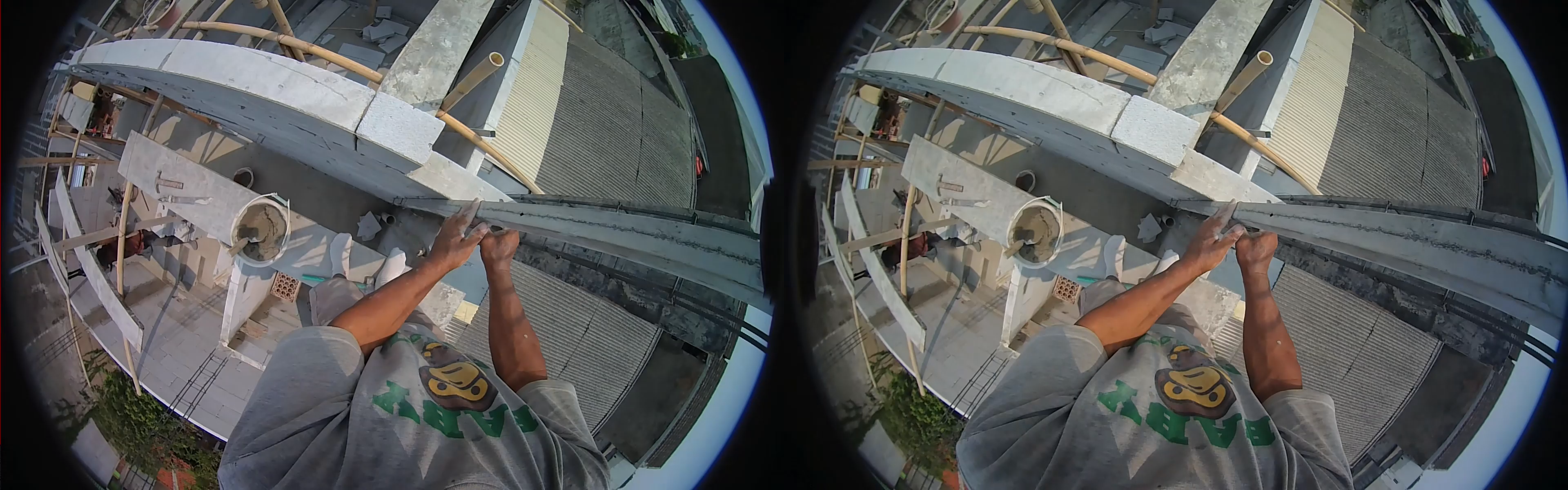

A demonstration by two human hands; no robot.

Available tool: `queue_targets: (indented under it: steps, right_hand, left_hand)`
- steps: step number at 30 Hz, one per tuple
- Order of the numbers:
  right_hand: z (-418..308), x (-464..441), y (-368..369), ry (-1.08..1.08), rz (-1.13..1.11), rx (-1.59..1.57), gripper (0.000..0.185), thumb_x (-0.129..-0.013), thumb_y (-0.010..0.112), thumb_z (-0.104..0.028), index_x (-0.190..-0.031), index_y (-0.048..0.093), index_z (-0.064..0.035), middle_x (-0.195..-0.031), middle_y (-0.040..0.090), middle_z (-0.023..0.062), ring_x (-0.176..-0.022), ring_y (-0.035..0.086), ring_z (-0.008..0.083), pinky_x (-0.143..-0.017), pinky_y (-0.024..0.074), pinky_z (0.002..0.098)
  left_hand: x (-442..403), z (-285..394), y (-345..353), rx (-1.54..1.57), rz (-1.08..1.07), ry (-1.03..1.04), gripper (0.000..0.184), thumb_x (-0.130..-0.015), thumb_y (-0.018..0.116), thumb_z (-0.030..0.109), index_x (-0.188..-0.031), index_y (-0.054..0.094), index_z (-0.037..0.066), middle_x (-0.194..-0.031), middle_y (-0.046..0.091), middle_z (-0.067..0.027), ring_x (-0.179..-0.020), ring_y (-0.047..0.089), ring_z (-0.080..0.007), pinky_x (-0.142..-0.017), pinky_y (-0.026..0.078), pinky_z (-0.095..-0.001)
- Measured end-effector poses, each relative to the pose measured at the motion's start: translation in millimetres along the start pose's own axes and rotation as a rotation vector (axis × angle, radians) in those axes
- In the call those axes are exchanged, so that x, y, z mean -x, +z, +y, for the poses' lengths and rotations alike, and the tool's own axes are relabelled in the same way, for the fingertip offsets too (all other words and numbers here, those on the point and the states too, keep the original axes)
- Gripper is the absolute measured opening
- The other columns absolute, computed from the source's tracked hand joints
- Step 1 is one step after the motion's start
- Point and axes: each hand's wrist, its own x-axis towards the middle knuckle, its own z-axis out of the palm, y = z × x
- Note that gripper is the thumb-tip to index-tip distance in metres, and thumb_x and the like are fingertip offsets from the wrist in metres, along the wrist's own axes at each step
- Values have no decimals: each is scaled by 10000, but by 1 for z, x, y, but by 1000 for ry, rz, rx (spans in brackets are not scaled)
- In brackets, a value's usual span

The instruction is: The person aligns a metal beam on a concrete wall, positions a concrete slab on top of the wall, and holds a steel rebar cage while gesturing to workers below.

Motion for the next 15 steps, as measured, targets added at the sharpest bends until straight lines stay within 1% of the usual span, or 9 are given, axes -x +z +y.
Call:
queue_targets:
  steps: [3,6,9,12,15]
  right_hand:
    - [10,-1,-1,-6,-43,90,303,-755,642,-135,-1033,600,-22,-983,638,167,-935,604,350,-833,459,383]
    - [18,1,0,68,-105,68,338,-748,643,-131,-1063,583,-25,-1000,635,170,-942,601,361,-838,457,384]
    - [0,5,4,14,27,87,342,-743,645,-130,-1062,583,-24,-1015,633,174,-955,597,368,-841,457,390]
    - [0,6,10,15,71,92,334,-745,642,-121,-1058,584,-22,-1015,632,177,-967,594,366,-849,455,389]
    - [9,8,5,87,20,63,330,-746,647,-124,-1055,587,-24,-1018,633,175,-975,596,349,-854,455,379]
  left_hand:
    - [0,3,-3,-26,-31,-30,643,-897,498,423,-1397,320,59,-1339,427,-221,-1232,398,-377,-1034,299,-420]
    - [2,6,-10,-46,-56,-42,651,-904,474,439,-1394,317,40,-1343,421,-226,-1235,392,-380,-1036,294,-420]
    - [1,10,-16,-36,-86,-36,649,-910,461,443,-1381,332,17,-1344,415,-234,-1237,388,-387,-1036,292,-422]
    - [0,7,-15,1,-94,-40,639,-915,450,442,-1368,350,3,-1345,411,-241,-1241,382,-392,-1039,288,-423]
    - [0,9,-15,20,-93,-27,634,-917,446,442,-1363,358,-1,-1347,407,-245,-1243,379,-395,-1045,283,-420]
